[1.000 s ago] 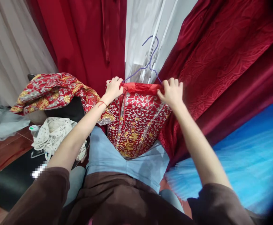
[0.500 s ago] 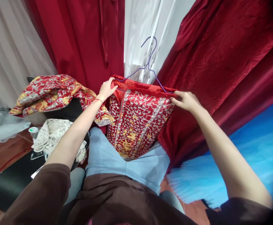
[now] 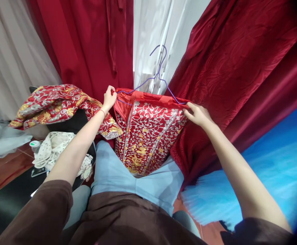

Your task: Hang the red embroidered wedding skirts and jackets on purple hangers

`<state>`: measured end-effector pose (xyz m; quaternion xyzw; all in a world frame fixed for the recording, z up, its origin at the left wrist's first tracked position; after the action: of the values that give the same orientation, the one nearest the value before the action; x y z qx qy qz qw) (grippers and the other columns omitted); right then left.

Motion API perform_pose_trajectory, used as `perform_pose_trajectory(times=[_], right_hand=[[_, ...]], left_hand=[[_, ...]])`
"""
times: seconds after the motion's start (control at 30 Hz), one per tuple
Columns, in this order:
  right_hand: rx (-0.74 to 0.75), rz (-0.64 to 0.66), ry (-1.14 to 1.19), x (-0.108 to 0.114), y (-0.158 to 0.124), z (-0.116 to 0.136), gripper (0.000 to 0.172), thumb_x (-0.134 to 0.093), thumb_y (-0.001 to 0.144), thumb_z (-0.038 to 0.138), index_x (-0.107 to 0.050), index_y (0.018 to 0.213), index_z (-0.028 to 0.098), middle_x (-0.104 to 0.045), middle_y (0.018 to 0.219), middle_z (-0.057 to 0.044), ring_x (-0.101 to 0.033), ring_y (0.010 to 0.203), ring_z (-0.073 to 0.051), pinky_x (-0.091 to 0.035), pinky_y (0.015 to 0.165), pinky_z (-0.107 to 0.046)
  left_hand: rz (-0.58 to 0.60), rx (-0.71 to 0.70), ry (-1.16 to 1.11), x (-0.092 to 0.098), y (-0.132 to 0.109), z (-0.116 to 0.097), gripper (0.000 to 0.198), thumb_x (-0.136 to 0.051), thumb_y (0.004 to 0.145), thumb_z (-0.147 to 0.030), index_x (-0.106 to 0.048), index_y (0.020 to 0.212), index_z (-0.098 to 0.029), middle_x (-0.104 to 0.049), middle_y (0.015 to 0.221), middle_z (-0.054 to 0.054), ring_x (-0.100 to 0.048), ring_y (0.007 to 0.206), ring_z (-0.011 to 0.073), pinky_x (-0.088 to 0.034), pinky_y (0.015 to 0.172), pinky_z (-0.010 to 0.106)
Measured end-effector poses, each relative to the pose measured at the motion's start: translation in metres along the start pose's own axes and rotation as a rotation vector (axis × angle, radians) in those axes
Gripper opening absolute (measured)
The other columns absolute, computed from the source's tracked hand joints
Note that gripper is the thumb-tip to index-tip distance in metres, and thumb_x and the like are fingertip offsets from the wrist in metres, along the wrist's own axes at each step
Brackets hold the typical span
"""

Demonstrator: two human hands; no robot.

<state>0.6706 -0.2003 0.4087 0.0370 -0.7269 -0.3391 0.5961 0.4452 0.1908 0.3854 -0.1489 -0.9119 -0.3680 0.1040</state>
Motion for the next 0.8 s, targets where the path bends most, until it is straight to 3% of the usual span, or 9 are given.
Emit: perform_pose_trajectory(times=[0.13,0.23,0.3,0.37,0.5,0.57,0.63,0.73,0.8], right_hand=[[-0.006,-0.026,0.101,-0.001,0.002,-0.007,0.028,-0.043,0.091,0.045,-0.058,0.089,0.021,-0.069,0.085,-0.010,-0.057,0.069,-0.021,-0.035,0.062,-0.031],[-0.018,-0.004,0.182,-0.008,0.001,-0.014,0.032,-0.044,0.090,0.050,-0.058,0.084,0.022,-0.068,0.081,-0.009,-0.056,0.067,-0.020,-0.038,0.063,-0.031],[-0.031,0.037,0.214,-0.015,-0.003,-0.018,0.034,-0.044,0.089,0.053,-0.057,0.079,0.022,-0.068,0.079,-0.009,-0.057,0.067,-0.020,-0.039,0.065,-0.031],[-0.041,0.066,0.230,-0.021,-0.012,-0.021,0.036,-0.044,0.088,0.054,-0.055,0.074,0.023,-0.068,0.078,-0.009,-0.058,0.069,-0.021,-0.040,0.066,-0.032],[-0.073,0.038,0.239,-0.016,-0.035,-0.022,0.039,-0.045,0.087,0.057,-0.058,0.073,0.023,-0.069,0.079,-0.011,-0.061,0.071,-0.023,-0.042,0.067,-0.034],[-0.110,0.043,0.248,-0.010,-0.048,-0.020,0.041,-0.047,0.086,0.059,-0.063,0.077,0.022,-0.070,0.079,-0.010,-0.061,0.068,-0.023,-0.043,0.066,-0.034],[-0.169,0.058,0.262,-0.004,-0.060,-0.015,0.042,-0.051,0.084,0.060,-0.068,0.083,0.021,-0.070,0.076,-0.008,-0.059,0.062,-0.021,-0.044,0.063,-0.034],[-0.237,0.043,0.291,0.009,-0.078,0.004,0.041,-0.054,0.083,0.058,-0.070,0.087,0.021,-0.068,0.070,-0.005,-0.055,0.055,-0.019,-0.042,0.058,-0.032],[-0.253,0.012,0.324,0.017,-0.090,0.025,0.037,-0.054,0.085,0.055,-0.070,0.085,0.022,-0.066,0.069,-0.003,-0.054,0.053,-0.018,-0.041,0.055,-0.031]], left_hand=[[0.110,0.284,-0.262,-0.004,0.004,0.020,0.013,-0.048,0.068,-0.008,-0.047,0.069,-0.021,-0.055,0.067,0.000,-0.060,0.075,0.0164,-0.051,0.085,0.031],[0.370,0.545,-0.462,-0.028,-0.017,0.027,0.015,-0.050,0.060,-0.007,-0.047,0.065,-0.020,-0.053,0.057,0.001,-0.059,0.064,0.0172,-0.054,0.078,0.037],[0.508,0.590,-0.512,-0.043,-0.034,0.023,0.016,-0.050,0.056,-0.006,-0.050,0.065,-0.019,-0.055,0.057,0.001,-0.058,0.060,0.0162,-0.055,0.075,0.038],[0.535,0.557,-0.499,-0.051,-0.046,0.020,0.018,-0.049,0.055,-0.007,-0.052,0.068,-0.018,-0.056,0.060,0.001,-0.056,0.057,0.0141,-0.054,0.072,0.035],[0.354,0.419,-0.290,-0.043,-0.057,0.018,0.029,-0.053,0.063,-0.010,-0.056,0.090,-0.019,-0.057,0.074,0.000,-0.058,0.065,0.0147,-0.052,0.072,0.031],[0.321,0.301,-0.069,-0.033,-0.059,0.009,0.038,-0.058,0.068,-0.014,-0.054,0.106,-0.017,-0.060,0.083,0.004,-0.062,0.077,0.0193,-0.052,0.079,0.034],[0.360,0.169,0.178,-0.024,-0.062,-0.005,0.048,-0.065,0.069,-0.016,-0.051,0.114,-0.013,-0.063,0.090,0.009,-0.064,0.090,0.0264,-0.050,0.087,0.038],[0.392,0.001,0.528,-0.008,-0.072,-0.033,0.044,-0.068,0.070,-0.016,-0.055,0.112,-0.011,-0.066,0.098,0.017,-0.064,0.102,0.0367,-0.048,0.091,0.044],[0.407,-0.028,0.661,0.004,-0.084,-0.051,0.038,-0.069,0.072,-0.018,-0.058,0.108,-0.011,-0.068,0.095,0.019,-0.066,0.099,0.0392,-0.049,0.087,0.044]])
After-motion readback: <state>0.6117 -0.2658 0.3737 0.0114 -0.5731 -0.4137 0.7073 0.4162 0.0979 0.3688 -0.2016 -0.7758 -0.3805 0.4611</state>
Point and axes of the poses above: each hand's wrist, its own y-axis towards the middle knuckle, its own x-axis out of the back of the hand, z = x × y, the point moved 8 cm from there along y, towards the middle knuckle
